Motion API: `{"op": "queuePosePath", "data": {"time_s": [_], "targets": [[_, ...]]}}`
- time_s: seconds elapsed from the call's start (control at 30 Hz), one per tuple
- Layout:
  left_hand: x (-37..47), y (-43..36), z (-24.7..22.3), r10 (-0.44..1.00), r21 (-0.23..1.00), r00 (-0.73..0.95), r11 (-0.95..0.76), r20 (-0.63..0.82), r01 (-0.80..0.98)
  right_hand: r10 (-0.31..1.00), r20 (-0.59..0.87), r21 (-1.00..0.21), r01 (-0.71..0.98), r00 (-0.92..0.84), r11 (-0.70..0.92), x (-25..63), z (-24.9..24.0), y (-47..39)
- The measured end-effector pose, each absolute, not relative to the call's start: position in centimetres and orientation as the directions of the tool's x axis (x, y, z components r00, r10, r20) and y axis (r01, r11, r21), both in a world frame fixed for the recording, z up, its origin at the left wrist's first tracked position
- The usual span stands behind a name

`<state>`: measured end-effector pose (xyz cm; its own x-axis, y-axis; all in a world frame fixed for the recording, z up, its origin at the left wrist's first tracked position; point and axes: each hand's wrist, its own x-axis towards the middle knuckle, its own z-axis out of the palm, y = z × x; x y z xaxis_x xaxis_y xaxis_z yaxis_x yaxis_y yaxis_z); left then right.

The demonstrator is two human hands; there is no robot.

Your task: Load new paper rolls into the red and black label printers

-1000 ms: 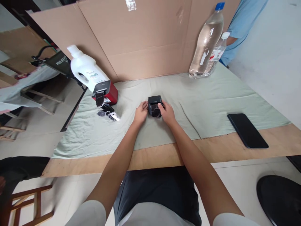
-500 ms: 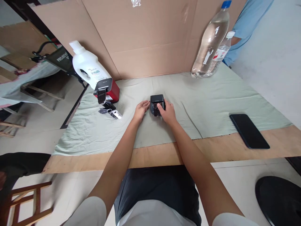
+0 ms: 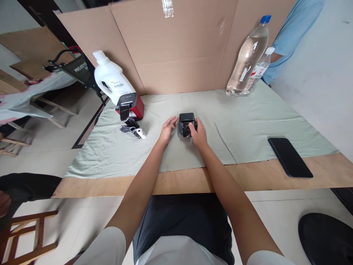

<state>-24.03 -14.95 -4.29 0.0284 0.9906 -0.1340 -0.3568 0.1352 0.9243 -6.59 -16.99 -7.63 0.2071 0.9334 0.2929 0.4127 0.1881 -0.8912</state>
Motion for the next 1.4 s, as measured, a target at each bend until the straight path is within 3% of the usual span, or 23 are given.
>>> {"op": "queuePosePath", "data": {"time_s": [0.13,0.3,0.5,0.8,0.97,1.13,1.23,1.3,1.4], "targets": [[-23.6,-14.7,-4.5,0.995,0.977,0.091,0.053,-0.035,-0.207,0.93,0.337,-0.866,0.436,0.144,0.246,-6.3,-7.2,-17.2],[-22.9,-14.6,-4.3,0.987,0.989,0.147,-0.04,0.061,-0.142,0.926,0.333,-0.874,0.426,0.176,0.233,-6.3,-7.0,-17.1],[-22.2,-15.2,-4.3,0.997,0.999,0.067,-0.034,0.036,-0.029,0.926,0.323,-0.88,0.422,0.195,0.218,-6.2,-7.1,-17.1],[-22.6,-14.4,-3.6,0.997,0.996,0.079,0.009,-0.002,-0.092,0.935,0.303,-0.901,0.377,0.186,0.217,-5.8,-6.9,-16.9],[-22.1,-12.3,-3.2,0.996,0.999,0.078,-0.031,0.034,-0.043,0.936,0.287,-0.908,0.369,0.205,0.198,-5.6,-6.9,-16.8],[-21.4,-11.9,-2.7,0.99,0.977,0.053,-0.137,0.129,0.163,0.938,0.296,-0.908,0.359,0.181,0.217,-5.6,-6.9,-16.8],[-21.3,-11.9,-1.5,0.965,0.883,0.077,-0.26,0.25,0.39,0.936,0.3,-0.908,0.356,0.184,0.221,-5.5,-6.9,-16.8],[-21.2,-11.2,-0.4,0.961,0.806,0.169,-0.277,0.22,0.524,0.938,0.293,-0.91,0.354,0.182,0.216,-5.6,-6.9,-16.8],[-20.4,-9.0,1.1,0.962,0.74,0.266,-0.219,0.057,0.636,0.94,0.289,-0.915,0.341,0.181,0.216,-5.6,-6.9,-16.8]]}}
